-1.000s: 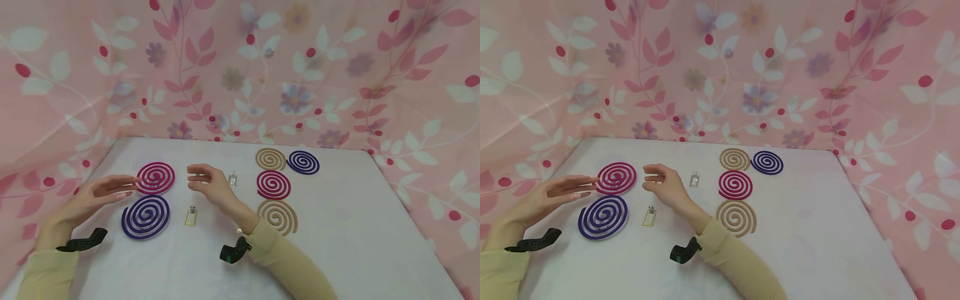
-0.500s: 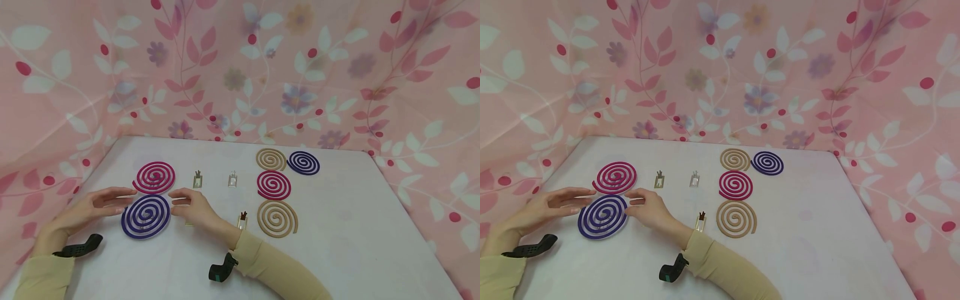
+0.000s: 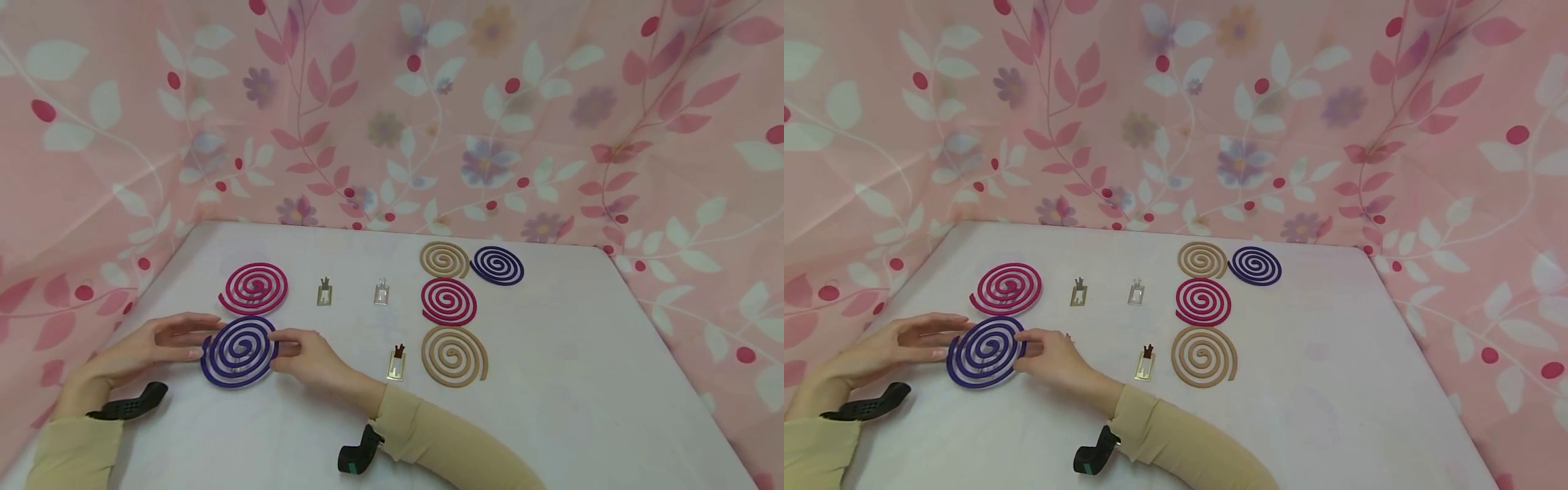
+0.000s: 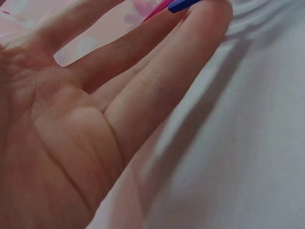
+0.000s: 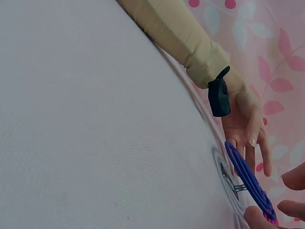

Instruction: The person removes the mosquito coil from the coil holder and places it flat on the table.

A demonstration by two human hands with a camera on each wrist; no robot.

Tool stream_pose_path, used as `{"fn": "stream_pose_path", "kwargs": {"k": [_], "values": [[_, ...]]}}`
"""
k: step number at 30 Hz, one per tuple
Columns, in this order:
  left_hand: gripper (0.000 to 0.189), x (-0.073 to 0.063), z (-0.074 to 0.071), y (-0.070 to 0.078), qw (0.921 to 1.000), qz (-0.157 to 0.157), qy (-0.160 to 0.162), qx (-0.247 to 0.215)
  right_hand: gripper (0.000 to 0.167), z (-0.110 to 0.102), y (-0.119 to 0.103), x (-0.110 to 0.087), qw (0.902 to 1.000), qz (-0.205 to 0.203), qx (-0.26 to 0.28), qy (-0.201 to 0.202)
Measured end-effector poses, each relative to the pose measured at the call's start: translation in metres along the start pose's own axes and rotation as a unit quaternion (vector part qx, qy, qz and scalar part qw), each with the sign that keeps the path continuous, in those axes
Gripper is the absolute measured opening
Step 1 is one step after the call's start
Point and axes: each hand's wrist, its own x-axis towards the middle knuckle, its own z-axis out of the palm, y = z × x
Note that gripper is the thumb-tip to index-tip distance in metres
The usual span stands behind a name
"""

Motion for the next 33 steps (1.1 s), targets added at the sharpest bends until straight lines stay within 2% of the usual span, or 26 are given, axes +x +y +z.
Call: {"fn": "stream_pose_path", "kwargs": {"k": [6,12,20,33], "values": [[0.054,0.0016,0.0004,-0.0031,0.9982,0.04,-0.028,-0.035,0.044,0.0025,0.0037,0.0024,0.9996,0.002,0.029,-0.006],[0.05,0.0019,0.0004,-0.0016,0.9981,-0.003,-0.026,-0.057,0.045,0.0027,0.0059,0.004,0.9992,0.0,0.04,-0.007],[0.049,0.0041,-0.0003,-0.0033,0.9983,0.018,-0.027,-0.048,0.044,0.0015,0.0074,0.0061,0.9987,-0.01,0.05,0.0],[0.047,0.0016,0.0014,0.001,0.9981,-0.013,-0.011,-0.059,0.041,-0.0003,0.0059,0.0053,0.998,-0.004,0.064,0.002]]}}
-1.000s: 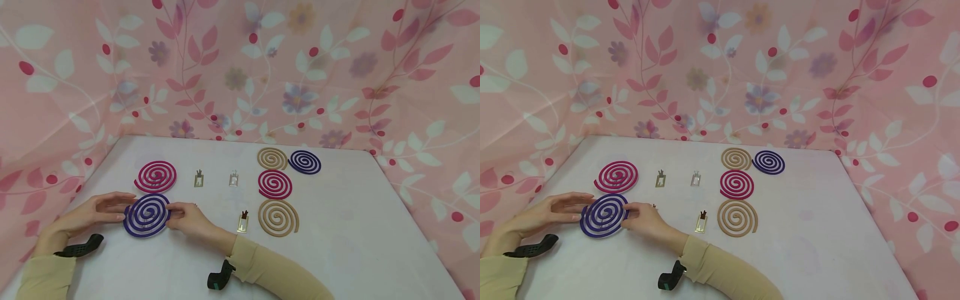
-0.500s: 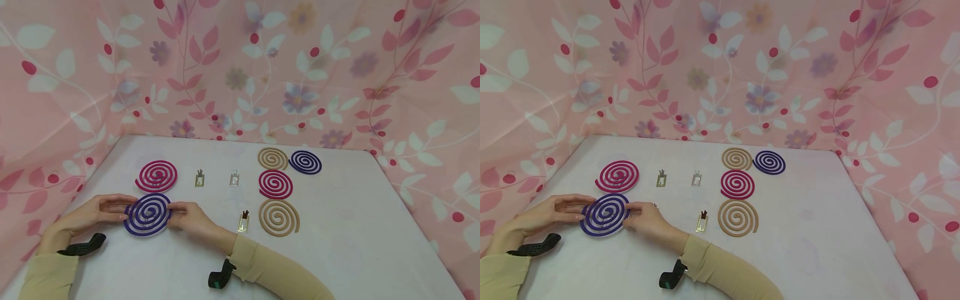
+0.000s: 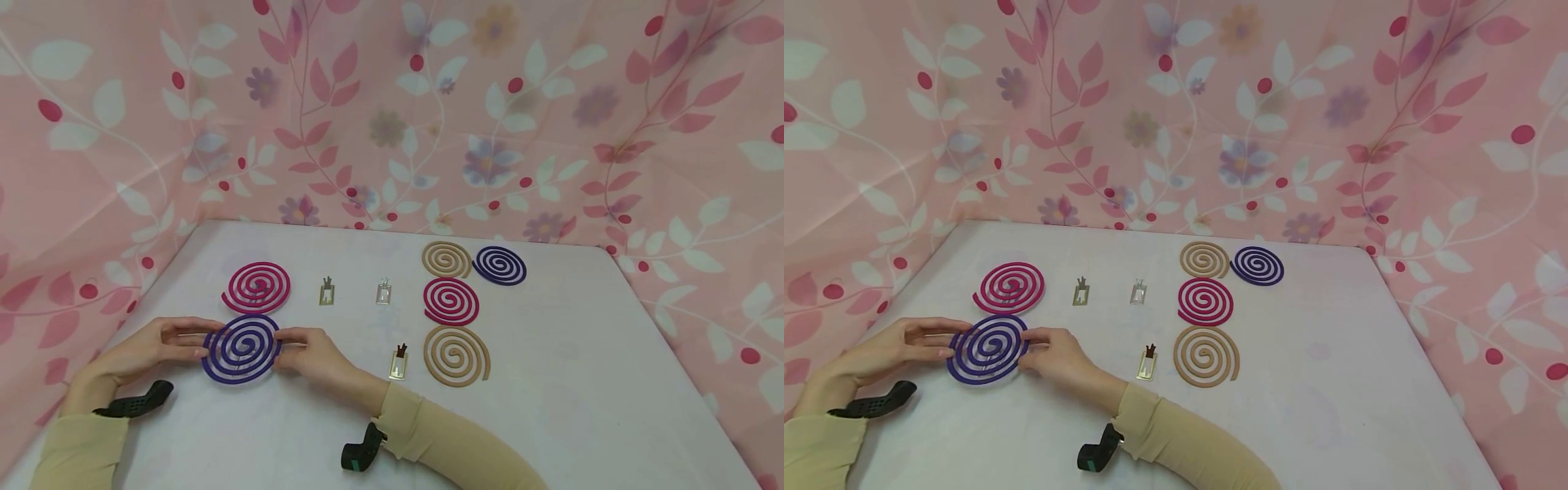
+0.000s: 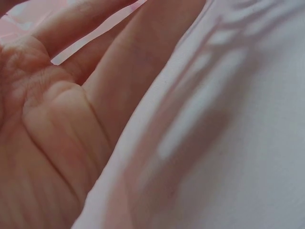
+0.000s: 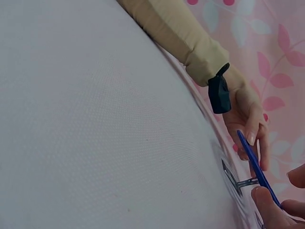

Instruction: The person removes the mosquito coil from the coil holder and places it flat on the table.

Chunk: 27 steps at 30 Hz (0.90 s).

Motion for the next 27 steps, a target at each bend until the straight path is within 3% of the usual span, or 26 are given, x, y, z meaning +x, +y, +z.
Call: {"fn": "stream_pose_path", "kwargs": {"k": [14,27], "values": [[0.047,-0.001,0.002,0.002,0.9993,-0.016,0.033,0.007,0.039,-0.003,-0.004,0.001,0.9999,-0.006,0.009,0.006],[0.05,0.011,0.008,0.0,0.9947,0.05,0.073,0.052,0.037,-0.014,-0.009,0.002,0.9992,-0.015,0.016,0.032]]}}
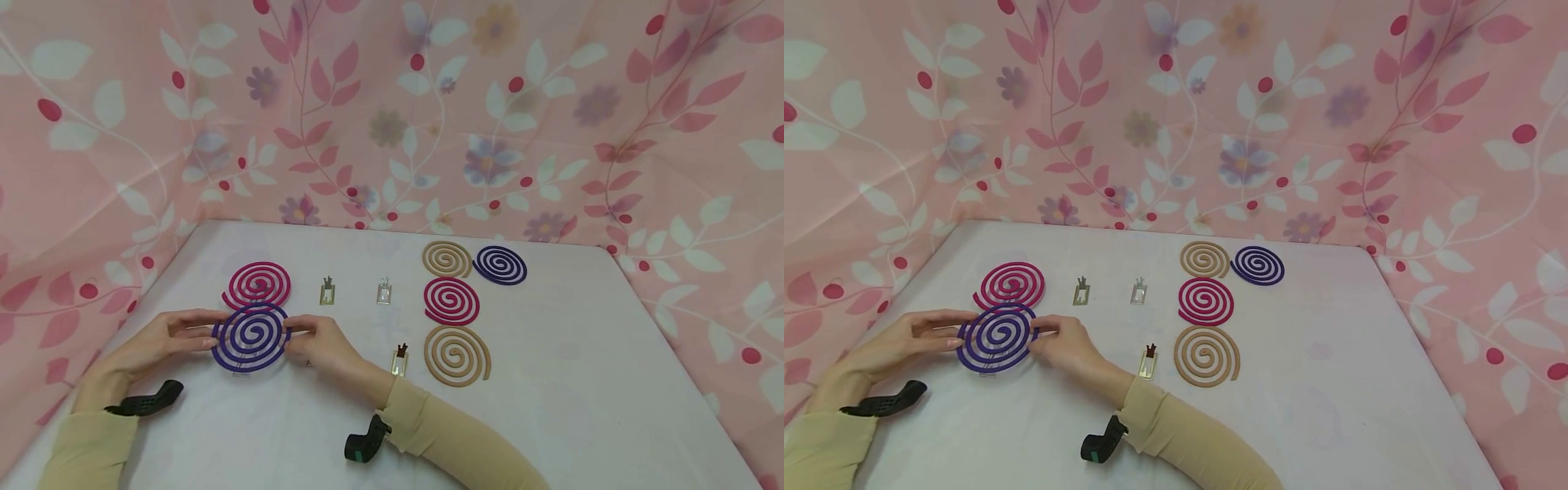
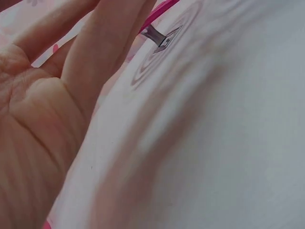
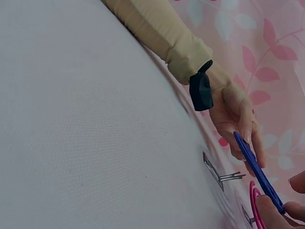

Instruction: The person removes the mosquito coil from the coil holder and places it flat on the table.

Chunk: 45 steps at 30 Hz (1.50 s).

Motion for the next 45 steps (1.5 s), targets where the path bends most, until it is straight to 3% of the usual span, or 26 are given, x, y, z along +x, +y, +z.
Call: {"fn": "stream_pose_path", "kwargs": {"k": [8,17,23,27,32,37,45], "values": [[0.045,0.006,0.004,-0.001,0.9983,0.057,0.005,-0.013,0.035,-0.009,-0.004,0.004,0.9998,-0.016,0.0,0.008],[0.048,0.015,0.018,0.006,0.9984,0.047,0.031,-0.01,0.036,-0.021,-0.006,0.007,0.9992,-0.012,0.018,0.034],[0.047,0.022,0.025,0.007,0.9946,0.077,0.021,-0.066,0.037,-0.028,-0.008,0.009,0.9984,-0.01,0.031,0.046],[0.048,0.028,0.03,0.008,0.9915,0.081,0.023,-0.099,0.036,-0.034,-0.01,0.011,0.9961,-0.008,0.067,0.056],[0.05,0.032,0.038,0.014,0.9884,0.088,0.031,-0.119,0.034,-0.039,-0.012,0.014,0.9916,-0.012,0.11,0.067],[0.053,0.033,0.043,0.017,0.9857,0.082,0.04,-0.142,0.032,-0.041,-0.016,0.015,0.9891,-0.008,0.124,0.079],[0.049,0.038,0.05,0.017,0.9786,0.097,0.048,-0.175,0.031,-0.047,-0.015,0.019,0.9857,-0.008,0.14,0.093]]}}
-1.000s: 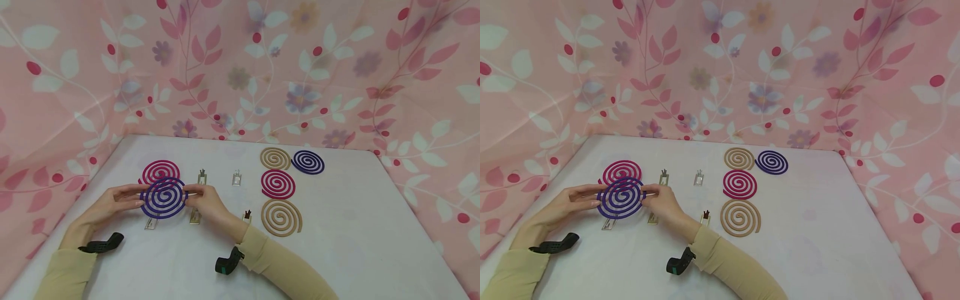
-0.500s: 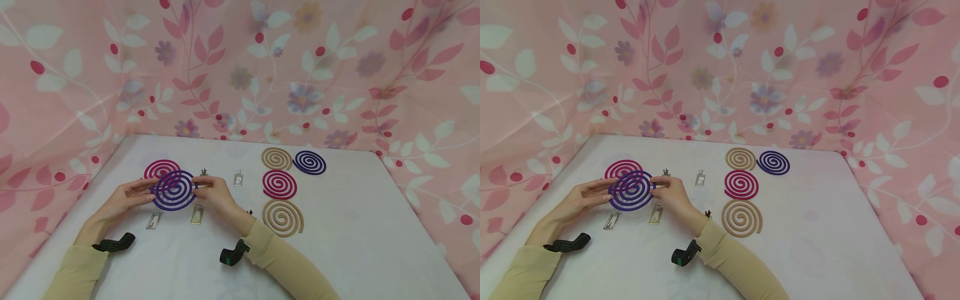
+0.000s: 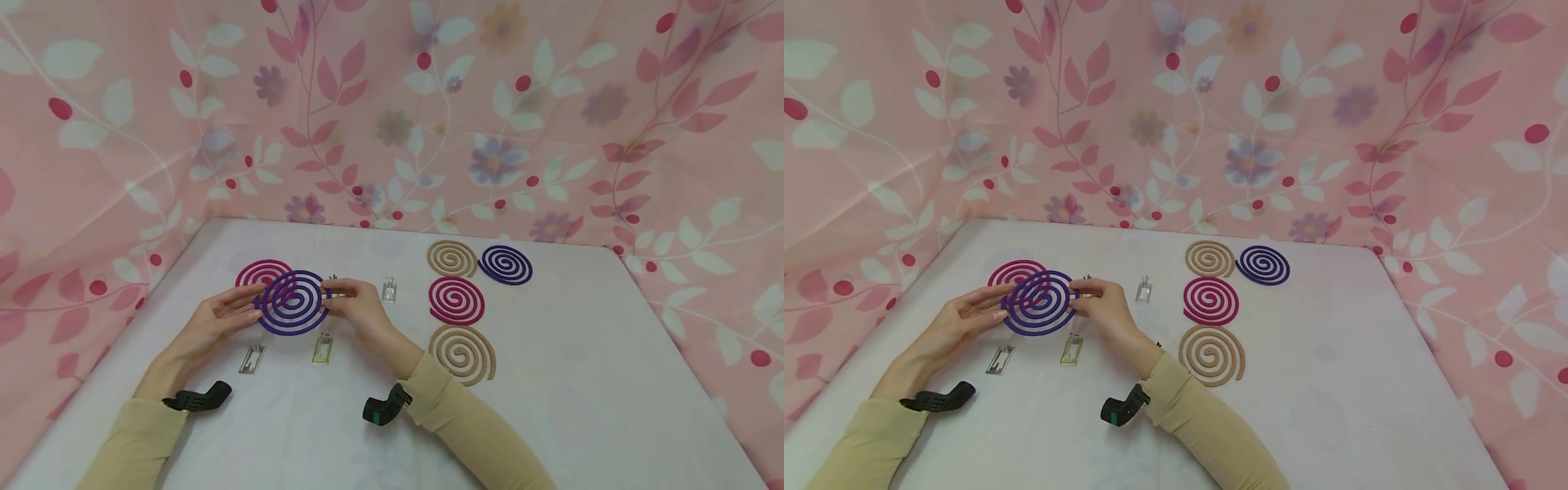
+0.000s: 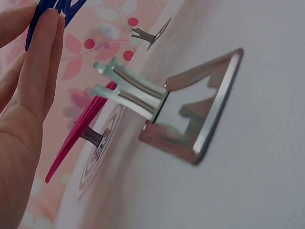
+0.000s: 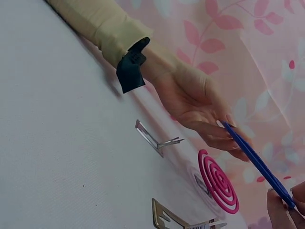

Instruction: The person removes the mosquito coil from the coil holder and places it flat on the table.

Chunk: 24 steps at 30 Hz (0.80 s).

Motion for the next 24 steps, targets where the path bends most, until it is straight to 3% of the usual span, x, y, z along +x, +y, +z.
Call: {"fn": "stream_pose_path", "kwargs": {"k": [11,17,24], "values": [[0.044,0.012,0.034,0.004,0.9979,0.023,0.0,-0.06,0.031,-0.024,-0.006,-0.014,0.9993,-0.028,0.001,0.023],[0.041,0.02,0.058,0.007,0.9975,0.014,-0.001,-0.07,0.031,-0.042,-0.009,-0.027,0.9988,-0.031,0.015,0.036],[0.04,0.028,0.082,0.008,0.9961,-0.004,-0.001,-0.088,0.028,-0.063,-0.014,-0.036,0.9981,-0.024,-0.01,0.055]]}}
